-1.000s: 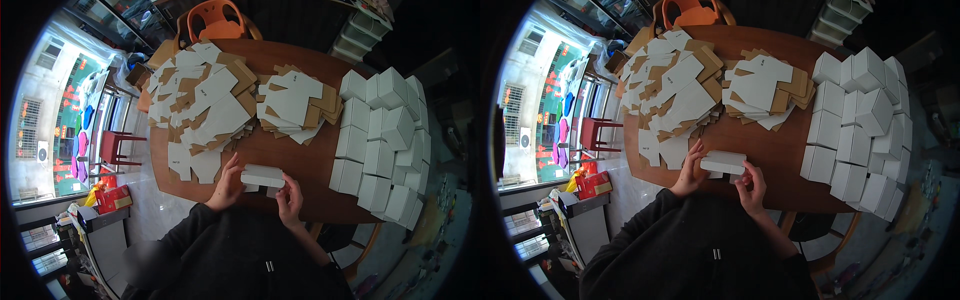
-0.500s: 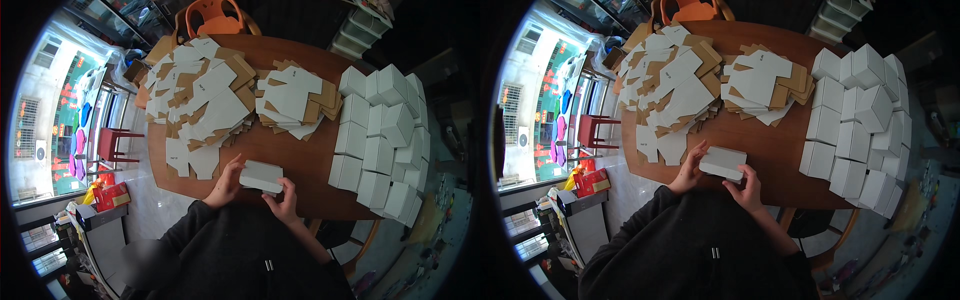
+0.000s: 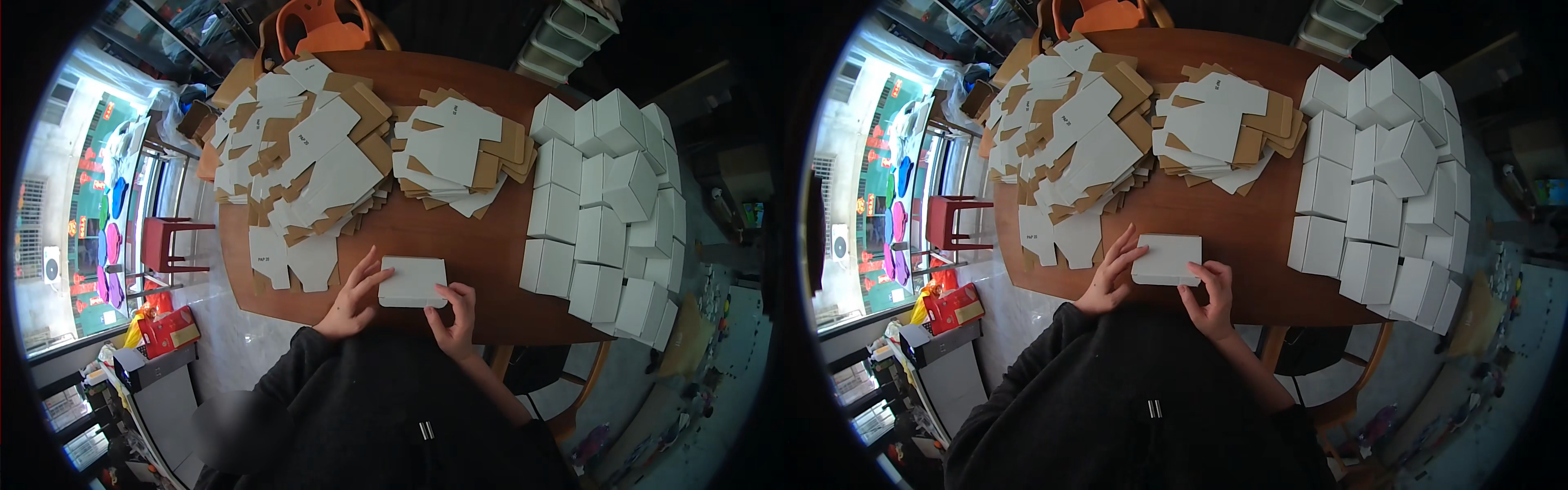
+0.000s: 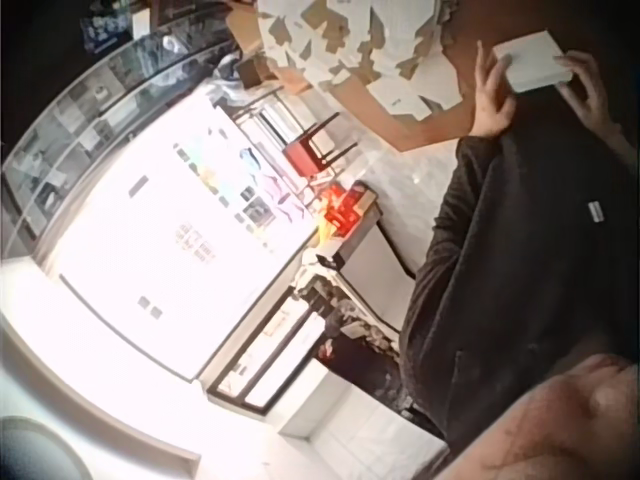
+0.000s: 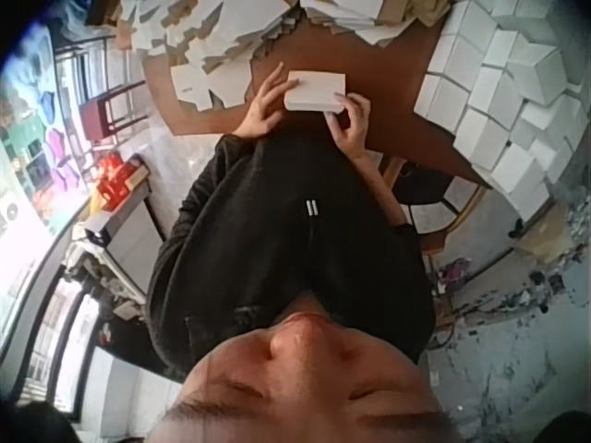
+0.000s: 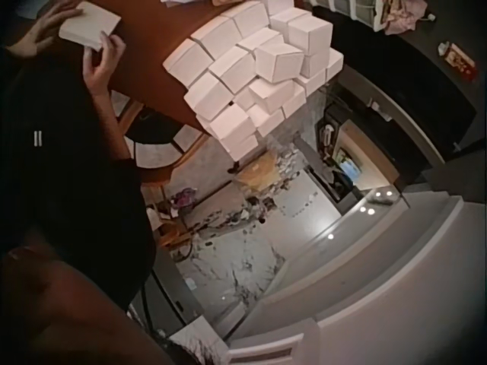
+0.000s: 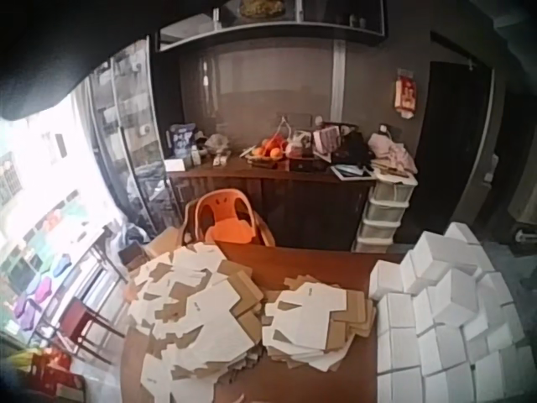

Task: The person assembles small white cardboard boxes from flat pre-cut pieces. They pick up a flat piece, fold the sides up, and tuck the flaps to form a cube, then place the finished box into a growing stack on the right side of the table.

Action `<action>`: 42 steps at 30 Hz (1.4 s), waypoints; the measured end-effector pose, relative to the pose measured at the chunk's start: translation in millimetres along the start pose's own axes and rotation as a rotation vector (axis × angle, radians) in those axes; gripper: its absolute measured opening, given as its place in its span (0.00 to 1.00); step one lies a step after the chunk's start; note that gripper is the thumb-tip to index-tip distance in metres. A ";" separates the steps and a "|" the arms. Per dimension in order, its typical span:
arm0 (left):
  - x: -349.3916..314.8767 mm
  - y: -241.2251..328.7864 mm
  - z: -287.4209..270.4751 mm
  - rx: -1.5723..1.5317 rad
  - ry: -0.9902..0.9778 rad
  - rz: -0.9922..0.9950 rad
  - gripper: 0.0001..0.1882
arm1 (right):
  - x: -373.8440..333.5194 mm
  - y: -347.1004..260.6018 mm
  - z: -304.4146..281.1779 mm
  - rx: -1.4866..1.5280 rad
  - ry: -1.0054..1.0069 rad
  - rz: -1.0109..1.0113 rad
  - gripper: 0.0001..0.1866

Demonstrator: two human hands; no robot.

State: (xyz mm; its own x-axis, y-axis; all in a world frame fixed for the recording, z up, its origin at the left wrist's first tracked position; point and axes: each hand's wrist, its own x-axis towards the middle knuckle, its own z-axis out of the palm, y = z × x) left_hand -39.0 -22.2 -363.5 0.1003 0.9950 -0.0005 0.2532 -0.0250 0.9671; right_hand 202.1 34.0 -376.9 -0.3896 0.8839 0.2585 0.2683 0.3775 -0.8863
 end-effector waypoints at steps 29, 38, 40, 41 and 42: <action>0.0 -24.2 13.4 0.143 0.066 0.107 0.29 | -2.5 9.8 15.0 0.059 0.009 -0.008 0.11; 26.8 -12.0 35.4 0.574 0.042 0.011 0.31 | -1.5 12.4 21.9 0.063 0.043 0.088 0.08; 26.7 -18.2 34.3 0.518 0.056 0.061 0.31 | 1.3 11.6 20.6 -0.128 0.043 -0.011 0.11; 26.9 -19.6 33.9 0.491 0.063 0.085 0.31 | 3.0 10.6 19.7 -0.223 0.043 -0.060 0.12; 26.1 -20.4 34.5 0.512 0.059 0.075 0.31 | 3.6 8.7 18.1 -0.293 0.010 -0.083 0.14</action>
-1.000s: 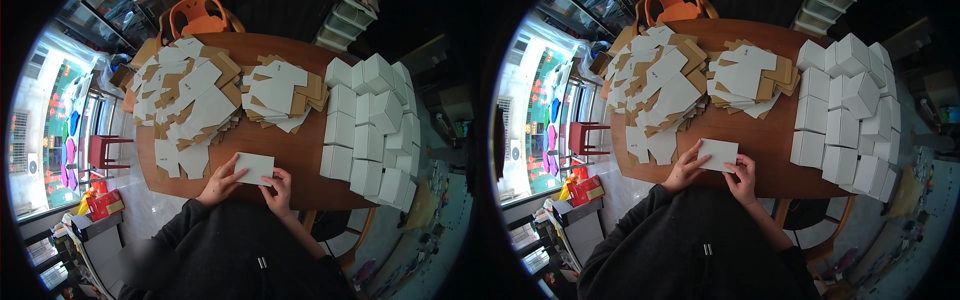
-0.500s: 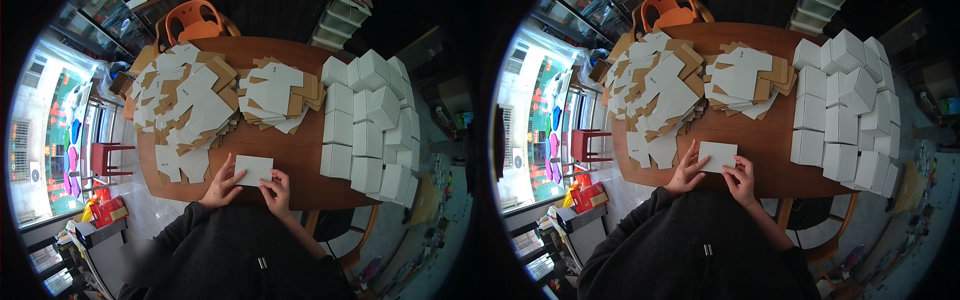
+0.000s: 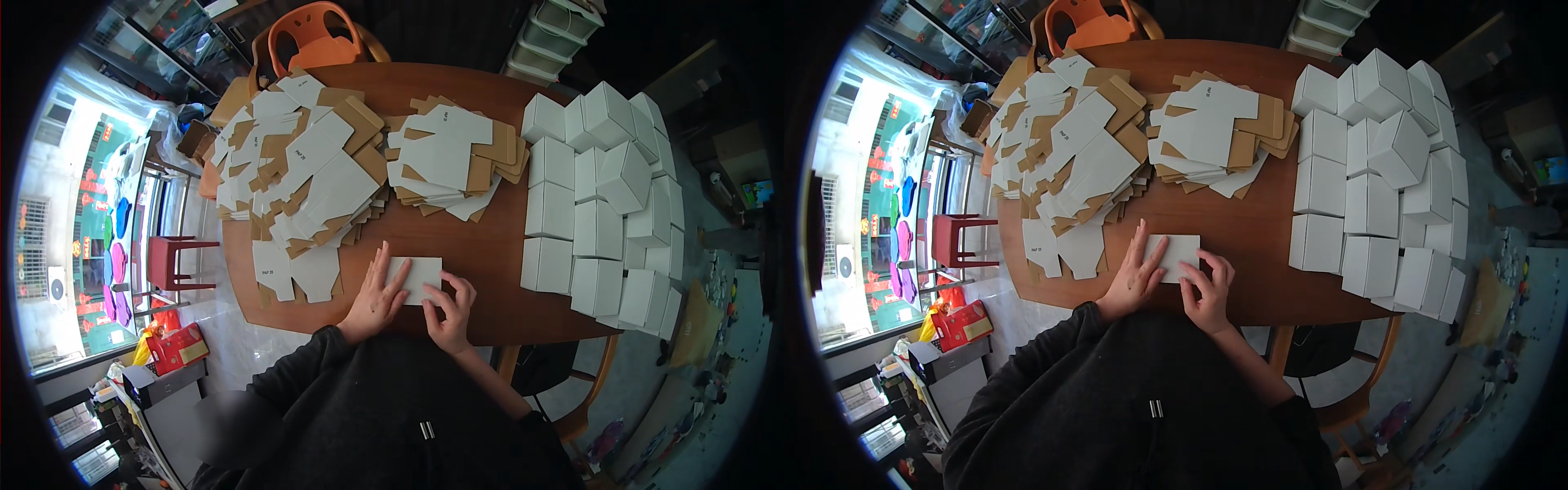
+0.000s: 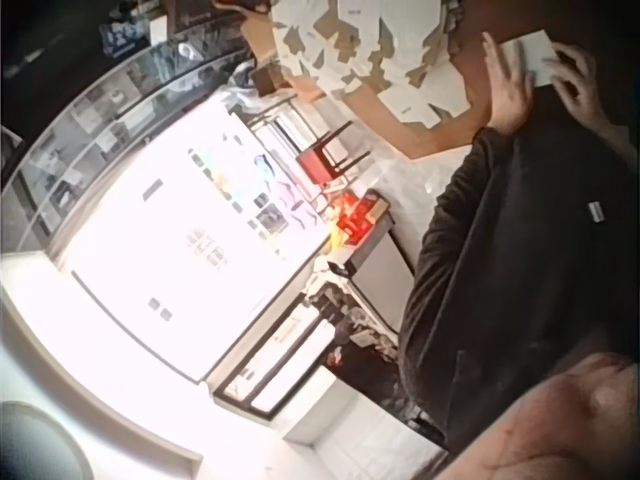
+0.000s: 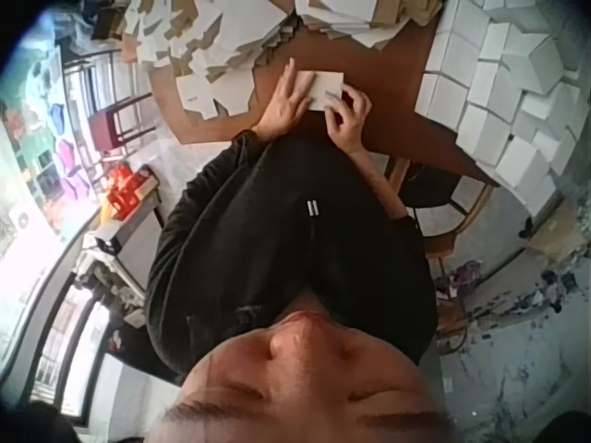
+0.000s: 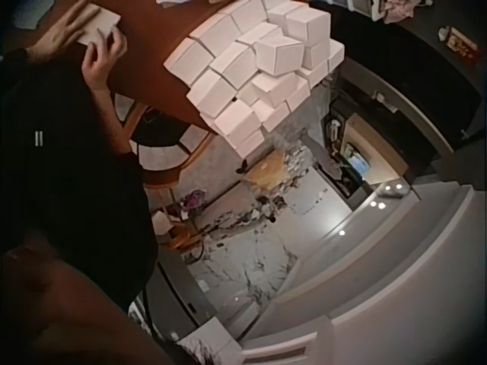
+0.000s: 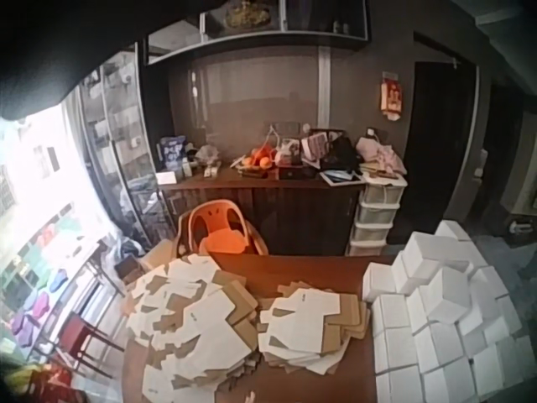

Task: The person assembles small white cardboard boxes from flat pre-cut pieces. They pick up a flat piece, fold the sides up, and tuck the flaps to form a cube, then place the finished box into a growing stack on the right side of the table.

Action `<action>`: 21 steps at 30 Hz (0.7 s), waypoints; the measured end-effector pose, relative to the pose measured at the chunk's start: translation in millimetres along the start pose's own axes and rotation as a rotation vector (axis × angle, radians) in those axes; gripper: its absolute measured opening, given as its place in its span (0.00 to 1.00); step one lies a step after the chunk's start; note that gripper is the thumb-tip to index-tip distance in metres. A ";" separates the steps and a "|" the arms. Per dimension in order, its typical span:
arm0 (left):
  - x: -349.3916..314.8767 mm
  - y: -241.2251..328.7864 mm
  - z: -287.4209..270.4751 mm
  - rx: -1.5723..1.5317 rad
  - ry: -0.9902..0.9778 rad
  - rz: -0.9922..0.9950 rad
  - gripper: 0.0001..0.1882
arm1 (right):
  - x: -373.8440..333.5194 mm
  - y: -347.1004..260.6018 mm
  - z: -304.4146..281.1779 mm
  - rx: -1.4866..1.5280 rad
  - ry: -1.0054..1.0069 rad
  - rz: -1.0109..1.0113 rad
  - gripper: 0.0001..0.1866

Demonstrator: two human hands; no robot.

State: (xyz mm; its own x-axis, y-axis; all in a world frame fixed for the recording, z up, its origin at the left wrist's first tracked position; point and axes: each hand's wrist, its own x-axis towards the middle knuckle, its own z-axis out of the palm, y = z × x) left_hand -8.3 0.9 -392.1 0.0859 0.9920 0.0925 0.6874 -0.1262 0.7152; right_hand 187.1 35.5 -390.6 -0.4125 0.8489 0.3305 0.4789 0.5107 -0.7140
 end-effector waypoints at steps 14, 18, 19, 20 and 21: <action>-1.5 9.3 0.1 0.399 -0.071 -0.097 0.33 | 8.6 -0.1 8.2 -0.252 -0.299 -0.053 0.34; -0.5 10.9 1.3 0.420 -0.078 -0.098 0.34 | 14.4 -2.1 7.2 -0.252 -0.349 -0.037 0.34; -0.2 10.7 1.0 0.413 -0.075 -0.102 0.34 | 15.4 -2.6 6.6 -0.266 -0.357 -0.043 0.35; 0.2 10.5 0.8 0.406 -0.073 -0.106 0.33 | 16.3 -3.3 5.7 -0.281 -0.365 -0.049 0.35; 0.3 10.6 0.8 0.405 -0.075 -0.107 0.33 | 17.0 -3.5 5.2 -0.296 -0.373 -0.055 0.35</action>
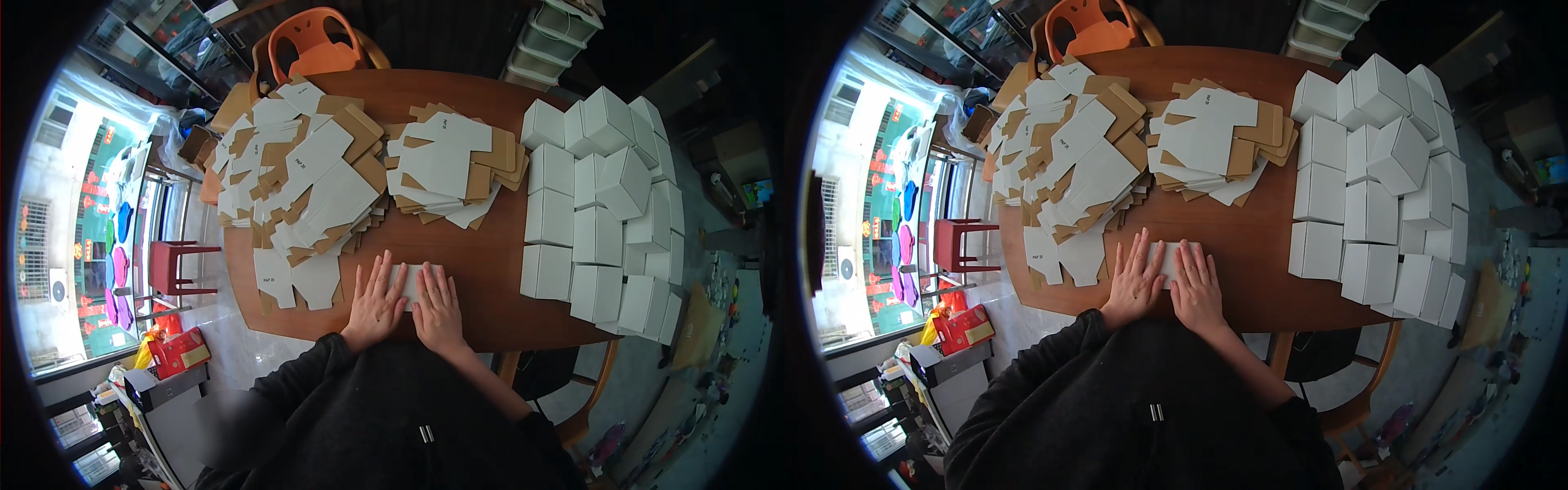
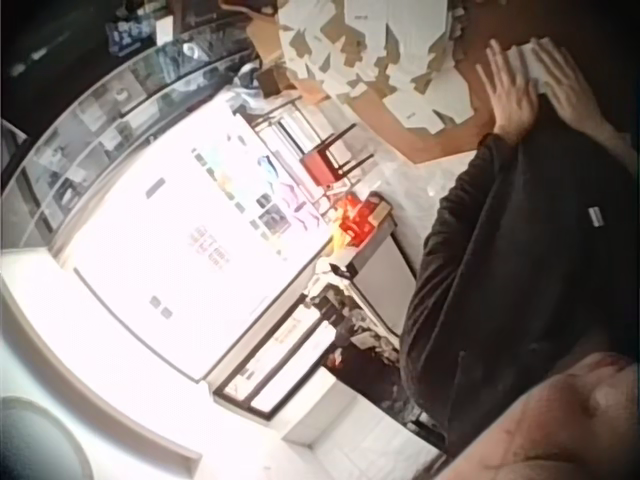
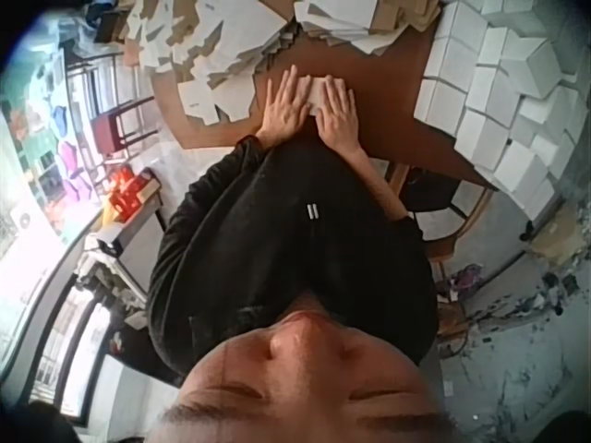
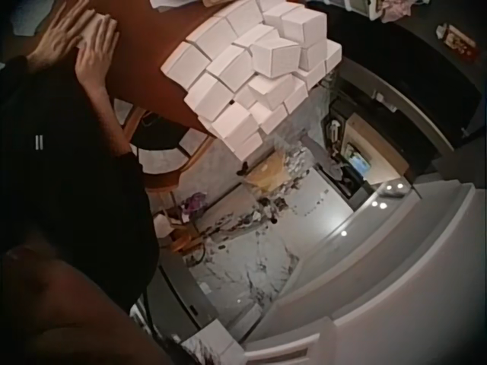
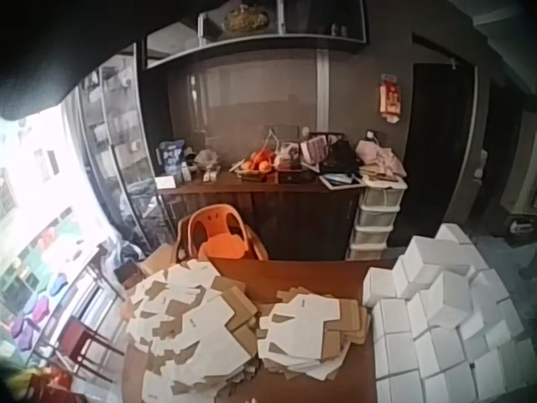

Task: The person assembles small white cardboard boxes from flat pre-cut pieces. They pick up a flat piece, fold the sides up, and tuck the flaps to form a cube, then place the finished box into a growing stack on the right side of the table.

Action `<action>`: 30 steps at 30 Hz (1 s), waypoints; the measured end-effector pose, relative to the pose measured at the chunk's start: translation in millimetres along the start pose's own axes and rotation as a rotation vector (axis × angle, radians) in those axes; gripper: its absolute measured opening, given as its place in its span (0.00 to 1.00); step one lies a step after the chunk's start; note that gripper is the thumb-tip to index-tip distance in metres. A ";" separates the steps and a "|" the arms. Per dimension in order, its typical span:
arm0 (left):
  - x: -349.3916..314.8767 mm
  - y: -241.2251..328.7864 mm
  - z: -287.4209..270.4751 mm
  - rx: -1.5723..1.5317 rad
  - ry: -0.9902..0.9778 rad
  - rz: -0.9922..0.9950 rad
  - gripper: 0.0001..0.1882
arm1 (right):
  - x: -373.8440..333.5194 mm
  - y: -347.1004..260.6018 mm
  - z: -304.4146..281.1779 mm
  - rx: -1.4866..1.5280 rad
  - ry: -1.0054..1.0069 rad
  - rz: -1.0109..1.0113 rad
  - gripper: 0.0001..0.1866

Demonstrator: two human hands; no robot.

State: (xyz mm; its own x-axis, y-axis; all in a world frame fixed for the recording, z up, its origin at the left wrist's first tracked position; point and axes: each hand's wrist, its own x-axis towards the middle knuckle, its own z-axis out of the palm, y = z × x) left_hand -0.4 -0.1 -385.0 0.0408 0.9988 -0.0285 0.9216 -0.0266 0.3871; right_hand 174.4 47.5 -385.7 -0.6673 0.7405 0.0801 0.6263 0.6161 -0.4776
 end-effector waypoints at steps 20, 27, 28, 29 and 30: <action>-37.0 -60.7 37.7 -0.225 -0.042 -0.160 0.38 | 26.3 56.3 -51.4 -0.108 0.609 0.323 0.39; -37.0 -60.3 39.8 -0.104 -0.057 -0.122 0.42 | 25.5 92.4 -42.4 -0.393 0.556 0.521 0.34; -37.2 -60.0 39.9 -0.099 -0.058 -0.123 0.42 | 26.3 94.0 -41.1 -0.415 0.561 0.549 0.33; -37.4 -59.8 40.0 -0.094 -0.059 -0.123 0.42 | 26.9 95.4 -39.7 -0.437 0.566 0.577 0.32; -37.5 -59.6 40.1 -0.089 -0.059 -0.124 0.42 | 27.0 95.4 -37.3 -0.447 0.573 0.575 0.32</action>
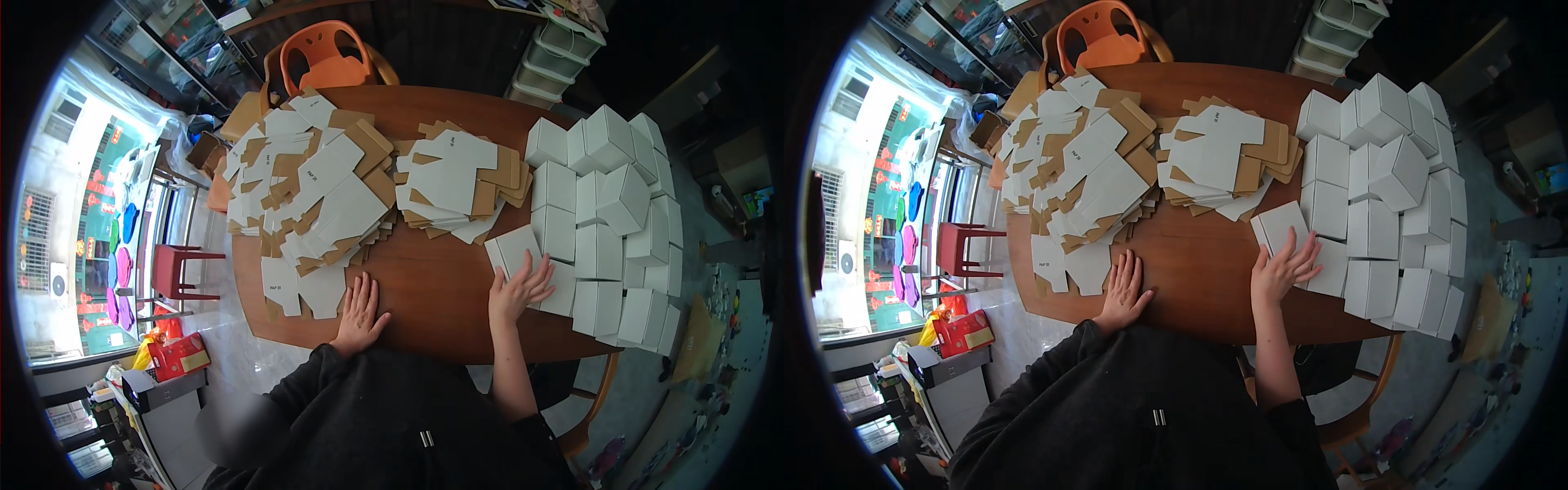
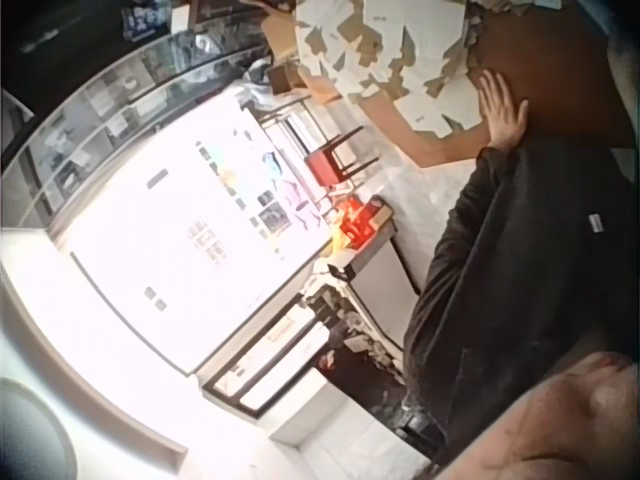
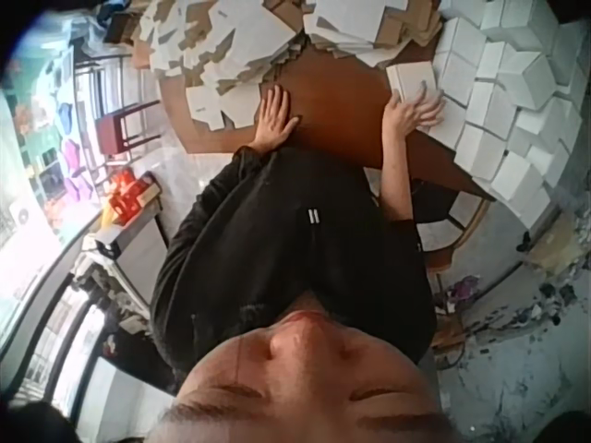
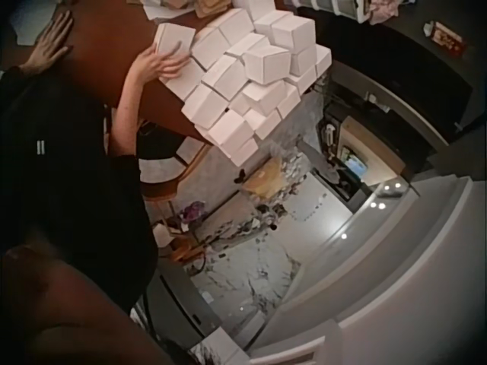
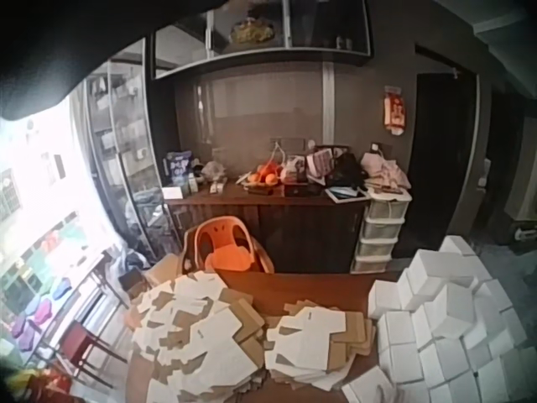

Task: The person assembles small white cardboard boxes from flat pre-cut pieces. They pick up a flat piece, fold the sides up, and tuck the flaps to form a cube, then place the finished box into a growing stack on the right side of the table.

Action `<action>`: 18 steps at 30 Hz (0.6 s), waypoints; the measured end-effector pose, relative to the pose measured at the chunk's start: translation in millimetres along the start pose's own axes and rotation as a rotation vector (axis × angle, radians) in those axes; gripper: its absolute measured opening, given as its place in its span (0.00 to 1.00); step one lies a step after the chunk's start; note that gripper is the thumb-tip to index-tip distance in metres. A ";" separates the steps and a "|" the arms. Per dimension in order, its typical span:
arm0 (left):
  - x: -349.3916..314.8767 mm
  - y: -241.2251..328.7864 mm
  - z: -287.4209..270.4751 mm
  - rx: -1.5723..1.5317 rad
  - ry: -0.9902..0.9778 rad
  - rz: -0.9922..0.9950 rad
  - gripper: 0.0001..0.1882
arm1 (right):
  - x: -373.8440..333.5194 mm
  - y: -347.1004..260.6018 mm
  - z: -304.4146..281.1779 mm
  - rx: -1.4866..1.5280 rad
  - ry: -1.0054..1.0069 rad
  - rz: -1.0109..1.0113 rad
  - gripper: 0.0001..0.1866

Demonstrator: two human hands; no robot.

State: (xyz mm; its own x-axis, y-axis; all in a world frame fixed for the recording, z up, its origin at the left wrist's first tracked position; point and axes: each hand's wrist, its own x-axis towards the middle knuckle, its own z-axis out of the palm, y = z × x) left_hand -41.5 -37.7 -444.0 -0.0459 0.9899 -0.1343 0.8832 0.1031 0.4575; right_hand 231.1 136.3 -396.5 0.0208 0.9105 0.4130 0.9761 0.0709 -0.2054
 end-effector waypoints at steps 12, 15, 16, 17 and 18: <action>1.5 3.4 -4.4 0.034 -0.009 0.009 0.46 | 2.2 -82.2 23.1 0.436 -0.233 -0.347 0.33; 1.2 3.3 -6.4 0.050 -0.017 0.015 0.47 | 30.9 -93.2 39.7 0.381 -0.202 -0.326 0.37; 1.6 2.2 -5.6 0.054 -0.032 0.016 0.48 | 40.9 -96.1 44.7 0.361 -0.192 -0.319 0.38; 1.1 1.0 -4.5 0.057 -0.045 0.013 0.49 | 50.9 -99.6 49.0 0.333 -0.187 -0.309 0.38; 0.8 -0.2 -3.7 0.061 -0.058 0.010 0.50 | 60.8 -102.7 52.8 0.306 -0.181 -0.299 0.39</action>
State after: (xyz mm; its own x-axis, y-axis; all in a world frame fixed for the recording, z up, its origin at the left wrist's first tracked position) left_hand -43.4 -36.6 -440.9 -0.0117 0.9834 -0.1813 0.9103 0.0854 0.4050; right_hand 120.7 205.9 -397.1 -0.3171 0.8862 0.3378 0.8239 0.4338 -0.3647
